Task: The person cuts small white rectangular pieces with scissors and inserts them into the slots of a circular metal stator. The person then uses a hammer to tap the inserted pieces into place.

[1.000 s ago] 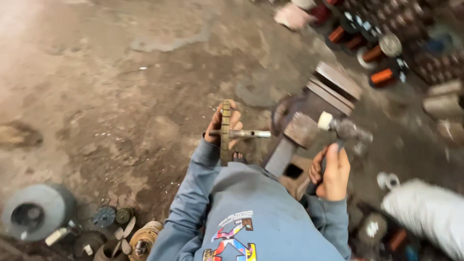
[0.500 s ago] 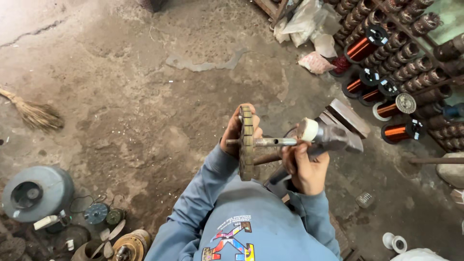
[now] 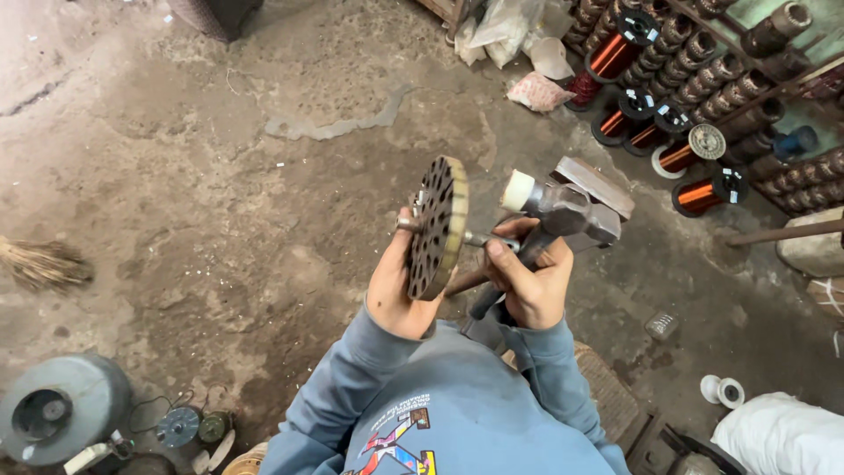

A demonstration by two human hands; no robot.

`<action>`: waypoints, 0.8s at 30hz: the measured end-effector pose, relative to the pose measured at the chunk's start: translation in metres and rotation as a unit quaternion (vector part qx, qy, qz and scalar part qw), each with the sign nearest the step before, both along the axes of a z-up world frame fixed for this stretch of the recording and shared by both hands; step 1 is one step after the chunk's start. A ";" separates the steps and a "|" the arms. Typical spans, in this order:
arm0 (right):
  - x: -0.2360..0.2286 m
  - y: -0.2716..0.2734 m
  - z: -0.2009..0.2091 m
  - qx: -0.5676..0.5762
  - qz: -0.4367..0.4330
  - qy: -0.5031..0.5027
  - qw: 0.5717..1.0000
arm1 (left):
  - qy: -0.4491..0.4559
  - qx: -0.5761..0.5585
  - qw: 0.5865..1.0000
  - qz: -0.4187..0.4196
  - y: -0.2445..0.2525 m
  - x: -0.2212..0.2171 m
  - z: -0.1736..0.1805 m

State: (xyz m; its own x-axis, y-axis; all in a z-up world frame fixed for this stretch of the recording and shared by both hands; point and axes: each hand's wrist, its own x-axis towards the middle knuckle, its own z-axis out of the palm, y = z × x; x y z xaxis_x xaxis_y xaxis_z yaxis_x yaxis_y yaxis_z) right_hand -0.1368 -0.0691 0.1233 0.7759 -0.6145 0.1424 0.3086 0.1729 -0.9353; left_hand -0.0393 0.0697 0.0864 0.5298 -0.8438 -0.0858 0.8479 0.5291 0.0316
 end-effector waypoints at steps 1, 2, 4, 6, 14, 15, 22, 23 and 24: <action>0.001 0.000 0.000 0.012 0.007 -0.016 1.000 | -0.006 0.021 1.000 0.008 0.001 -0.001 0.008; 0.001 0.000 -0.001 0.024 0.014 -0.033 0.999 | -0.013 0.041 0.999 0.017 0.002 -0.001 0.015; 0.000 -0.002 -0.004 0.064 0.026 -0.050 0.996 | -0.019 0.067 0.998 0.008 0.003 0.000 0.026; -0.003 -0.006 -0.009 0.121 0.034 -0.049 0.991 | -0.025 0.086 0.996 0.003 0.002 0.002 0.034; -0.014 -0.031 -0.047 0.298 0.058 -0.066 0.951 | -0.178 0.128 0.975 -0.030 0.006 0.005 0.048; -0.016 -0.031 -0.049 0.310 0.049 -0.061 0.948 | -0.183 0.113 0.976 -0.041 0.005 0.006 0.049; -0.012 -0.029 -0.041 0.315 0.094 -0.091 0.940 | -0.139 0.101 0.980 -0.099 -0.005 0.018 0.044; -0.010 -0.027 -0.038 0.315 0.099 -0.094 0.939 | -0.132 0.105 0.979 -0.111 -0.004 0.019 0.039; -0.008 -0.027 -0.036 0.315 0.103 -0.098 0.938 | -0.135 0.121 0.978 -0.105 -0.005 0.020 0.033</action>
State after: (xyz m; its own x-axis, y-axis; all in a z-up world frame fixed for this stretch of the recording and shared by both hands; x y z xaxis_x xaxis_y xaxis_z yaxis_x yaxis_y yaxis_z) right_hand -0.1448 -0.0957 0.0877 0.8840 -0.4653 -0.0460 0.3643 0.7470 -0.5561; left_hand -0.0196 0.0650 0.1196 0.3778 -0.9087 -0.1777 0.8805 0.2932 0.3726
